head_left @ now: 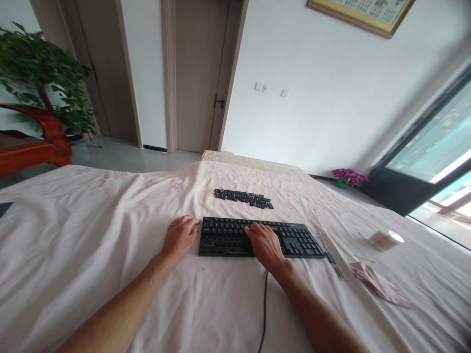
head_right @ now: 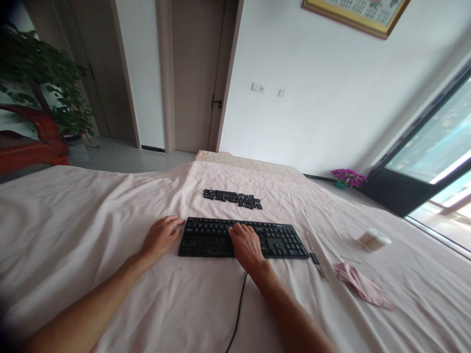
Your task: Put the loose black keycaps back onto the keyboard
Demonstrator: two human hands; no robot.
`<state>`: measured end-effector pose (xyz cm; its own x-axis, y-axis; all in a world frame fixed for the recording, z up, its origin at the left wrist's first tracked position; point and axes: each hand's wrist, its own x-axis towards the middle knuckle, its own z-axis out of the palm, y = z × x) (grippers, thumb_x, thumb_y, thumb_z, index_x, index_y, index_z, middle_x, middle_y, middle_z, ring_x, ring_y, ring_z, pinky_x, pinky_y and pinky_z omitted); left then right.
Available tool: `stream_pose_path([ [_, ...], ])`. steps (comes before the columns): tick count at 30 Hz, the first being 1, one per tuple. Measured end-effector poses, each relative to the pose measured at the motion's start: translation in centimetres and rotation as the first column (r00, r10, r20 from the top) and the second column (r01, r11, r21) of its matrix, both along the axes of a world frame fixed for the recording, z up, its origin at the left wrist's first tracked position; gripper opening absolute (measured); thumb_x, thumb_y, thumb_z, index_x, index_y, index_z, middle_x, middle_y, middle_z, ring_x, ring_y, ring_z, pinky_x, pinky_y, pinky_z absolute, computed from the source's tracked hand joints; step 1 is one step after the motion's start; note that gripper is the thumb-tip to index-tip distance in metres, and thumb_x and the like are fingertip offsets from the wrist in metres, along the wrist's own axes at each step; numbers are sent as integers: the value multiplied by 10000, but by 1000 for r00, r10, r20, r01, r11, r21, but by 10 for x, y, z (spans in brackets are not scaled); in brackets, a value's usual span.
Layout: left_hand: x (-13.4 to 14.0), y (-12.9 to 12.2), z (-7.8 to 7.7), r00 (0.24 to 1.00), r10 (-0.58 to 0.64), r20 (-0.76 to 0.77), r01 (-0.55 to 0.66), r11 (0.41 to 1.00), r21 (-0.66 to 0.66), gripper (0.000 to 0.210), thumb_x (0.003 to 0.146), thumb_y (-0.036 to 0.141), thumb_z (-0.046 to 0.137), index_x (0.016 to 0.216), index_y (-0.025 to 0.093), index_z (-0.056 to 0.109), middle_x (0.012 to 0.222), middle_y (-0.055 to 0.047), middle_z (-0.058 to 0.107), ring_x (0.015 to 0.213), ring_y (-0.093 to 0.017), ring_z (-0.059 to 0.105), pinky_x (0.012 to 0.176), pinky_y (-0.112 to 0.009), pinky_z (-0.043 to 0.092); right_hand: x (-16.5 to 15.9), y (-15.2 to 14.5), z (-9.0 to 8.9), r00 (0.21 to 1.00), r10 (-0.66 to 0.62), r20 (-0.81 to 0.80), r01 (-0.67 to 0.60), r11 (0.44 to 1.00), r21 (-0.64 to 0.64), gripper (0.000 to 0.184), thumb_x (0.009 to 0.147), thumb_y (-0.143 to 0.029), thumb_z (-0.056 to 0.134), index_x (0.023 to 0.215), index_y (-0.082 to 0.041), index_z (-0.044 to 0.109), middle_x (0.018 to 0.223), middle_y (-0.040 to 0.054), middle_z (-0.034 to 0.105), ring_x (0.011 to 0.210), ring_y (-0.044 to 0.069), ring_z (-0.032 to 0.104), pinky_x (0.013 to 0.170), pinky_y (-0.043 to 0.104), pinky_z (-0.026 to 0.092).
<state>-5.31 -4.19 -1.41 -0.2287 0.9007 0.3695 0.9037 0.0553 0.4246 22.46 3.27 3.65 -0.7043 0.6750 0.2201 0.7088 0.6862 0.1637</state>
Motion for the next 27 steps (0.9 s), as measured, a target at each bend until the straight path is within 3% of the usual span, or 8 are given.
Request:
stream_pose_path([
  [17, -2, 3, -6, 1000, -17, -4, 18, 1000, 11, 356, 797, 173, 472, 1101, 253, 641, 1210, -34, 619, 1141, -183, 538, 1036, -341, 356, -5, -10, 8, 994, 23, 103, -22, 1000, -8, 350, 812, -26, 424, 1081, -186, 580, 977, 79, 593, 866, 196, 507, 762, 324, 299],
  [23, -3, 4, -7, 1000, -18, -8, 18, 1000, 15, 354, 805, 189, 464, 1108, 247, 639, 1211, -42, 615, 1131, -187, 547, 1030, -344, 363, 5, -2, 11, 997, 10, -77, -19, 993, -113, 296, 893, -125, 401, 1009, -251, 642, 879, 32, 597, 815, 150, 539, 717, 258, 327],
  [27, -3, 4, -8, 1000, -20, 5, 20, 1000, 11, 348, 801, 183, 471, 1096, 249, 644, 1201, -42, 621, 1124, -188, 549, 1027, -351, 364, 17, 30, 10, 964, -86, -253, 32, 978, -207, 326, 939, -227, 369, 1108, -284, 642, 926, 19, 612, 845, 134, 574, 725, 222, 370],
])
